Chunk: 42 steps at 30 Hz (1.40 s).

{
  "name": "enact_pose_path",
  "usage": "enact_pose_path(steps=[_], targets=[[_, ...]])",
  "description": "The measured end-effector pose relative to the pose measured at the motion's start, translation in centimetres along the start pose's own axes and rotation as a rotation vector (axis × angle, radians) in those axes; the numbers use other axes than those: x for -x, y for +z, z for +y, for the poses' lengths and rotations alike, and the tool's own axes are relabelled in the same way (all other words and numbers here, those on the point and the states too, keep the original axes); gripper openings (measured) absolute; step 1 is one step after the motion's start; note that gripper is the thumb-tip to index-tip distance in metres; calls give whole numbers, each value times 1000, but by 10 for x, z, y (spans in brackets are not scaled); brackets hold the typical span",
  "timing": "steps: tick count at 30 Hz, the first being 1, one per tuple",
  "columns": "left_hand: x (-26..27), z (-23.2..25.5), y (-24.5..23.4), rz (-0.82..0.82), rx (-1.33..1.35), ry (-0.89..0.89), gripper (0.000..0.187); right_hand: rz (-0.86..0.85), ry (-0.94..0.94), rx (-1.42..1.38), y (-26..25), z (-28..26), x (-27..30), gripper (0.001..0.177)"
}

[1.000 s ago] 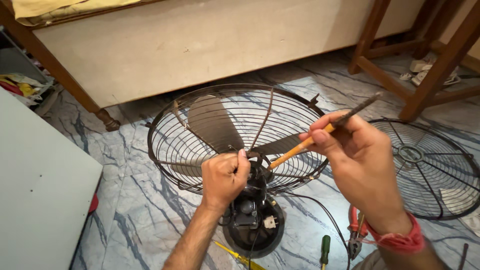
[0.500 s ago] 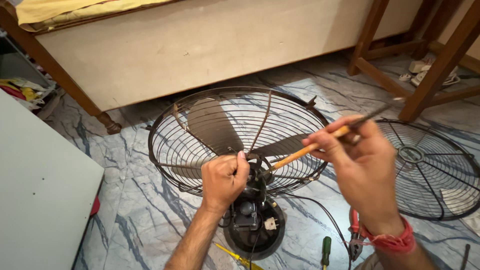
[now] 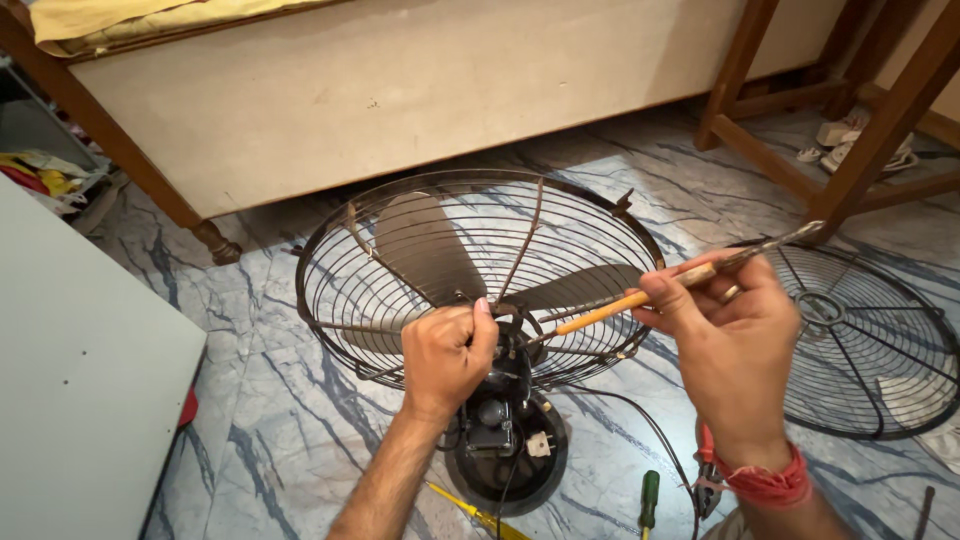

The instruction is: The person uses a screwdriver to tighten a screw on the central hub of an electric fan. They switch between different screwdrivers to adjust the fastener while holding the fan steady.

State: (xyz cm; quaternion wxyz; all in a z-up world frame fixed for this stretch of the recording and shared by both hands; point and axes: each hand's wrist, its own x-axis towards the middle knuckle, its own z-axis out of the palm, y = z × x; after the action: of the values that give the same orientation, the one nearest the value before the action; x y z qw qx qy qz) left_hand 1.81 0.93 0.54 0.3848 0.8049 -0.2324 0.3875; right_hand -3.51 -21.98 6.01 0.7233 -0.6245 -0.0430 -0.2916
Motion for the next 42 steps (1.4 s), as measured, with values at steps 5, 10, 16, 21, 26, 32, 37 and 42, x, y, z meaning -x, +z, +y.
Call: enact_pose_path(steps=[5,10,16,21,26,32,37,42], targets=[[0,-1,0,0,0,-9,40,4,35,-11,0,5,3,19],[1,0,0,2,-3,6,39,1,29,-33,-1,6,4,19],[0,0,0,-31,2,-55,42,-12,16,30,-2,3,5,19],[0,0,0,-4,6,-10,40,-35,5,13,-2,0,6,19],[1,1,0,-6,1,-21,41,-43,6,1,-1,1,6,20],[0,1,0,1,-5,-3,41,-54,5,-11,-2,1,6,20],[0,1,0,-5,-8,-16,42,-61,14,-6,-3,1,7,20],[2,0,0,6,6,6,42,-99,11,-3,-3,0,6,18]])
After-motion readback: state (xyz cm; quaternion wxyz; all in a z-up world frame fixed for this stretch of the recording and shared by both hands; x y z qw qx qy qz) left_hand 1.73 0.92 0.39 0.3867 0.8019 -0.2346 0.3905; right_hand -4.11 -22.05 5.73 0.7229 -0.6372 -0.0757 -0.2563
